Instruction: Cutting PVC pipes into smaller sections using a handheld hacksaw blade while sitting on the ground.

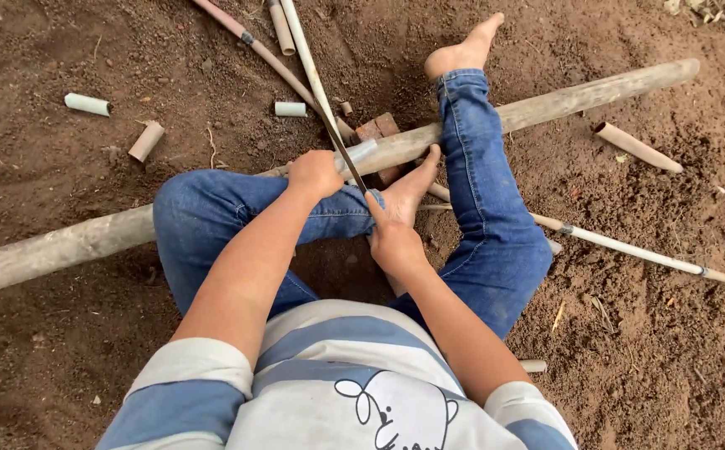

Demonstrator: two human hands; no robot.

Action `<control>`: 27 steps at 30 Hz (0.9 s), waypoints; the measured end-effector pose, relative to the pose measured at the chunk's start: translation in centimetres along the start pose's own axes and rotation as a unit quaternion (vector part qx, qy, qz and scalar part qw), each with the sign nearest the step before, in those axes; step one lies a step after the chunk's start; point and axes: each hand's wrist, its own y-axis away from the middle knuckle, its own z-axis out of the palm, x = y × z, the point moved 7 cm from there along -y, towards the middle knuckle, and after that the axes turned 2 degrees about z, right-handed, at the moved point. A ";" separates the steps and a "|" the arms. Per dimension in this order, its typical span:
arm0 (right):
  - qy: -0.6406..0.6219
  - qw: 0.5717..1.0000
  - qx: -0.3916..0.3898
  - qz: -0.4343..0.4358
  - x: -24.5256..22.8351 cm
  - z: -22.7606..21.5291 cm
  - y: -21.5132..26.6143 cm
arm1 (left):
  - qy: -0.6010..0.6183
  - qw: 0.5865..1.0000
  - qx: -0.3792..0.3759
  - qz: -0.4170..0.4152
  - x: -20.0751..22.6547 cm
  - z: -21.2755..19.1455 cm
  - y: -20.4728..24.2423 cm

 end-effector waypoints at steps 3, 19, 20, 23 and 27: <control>0.015 1.000 -0.016 -0.002 -0.6 -1.1 0.7 | -0.003 1.000 -0.017 -0.009 0.0 0.1 0.1; -0.001 1.000 0.020 -0.020 1.0 0.1 1.7 | -0.126 0.990 0.056 0.042 1.3 -0.4 0.6; -0.010 1.000 0.018 -0.013 0.8 -0.1 2.0 | -0.129 0.986 0.084 0.056 1.4 -0.3 1.0; -0.023 1.000 0.016 0.001 1.1 0.3 2.6 | -0.101 0.983 0.132 0.082 2.2 0.2 2.6; 0.054 0.998 0.041 0.006 0.7 0.1 2.4 | 0.150 0.966 0.117 0.177 12.6 -8.5 14.5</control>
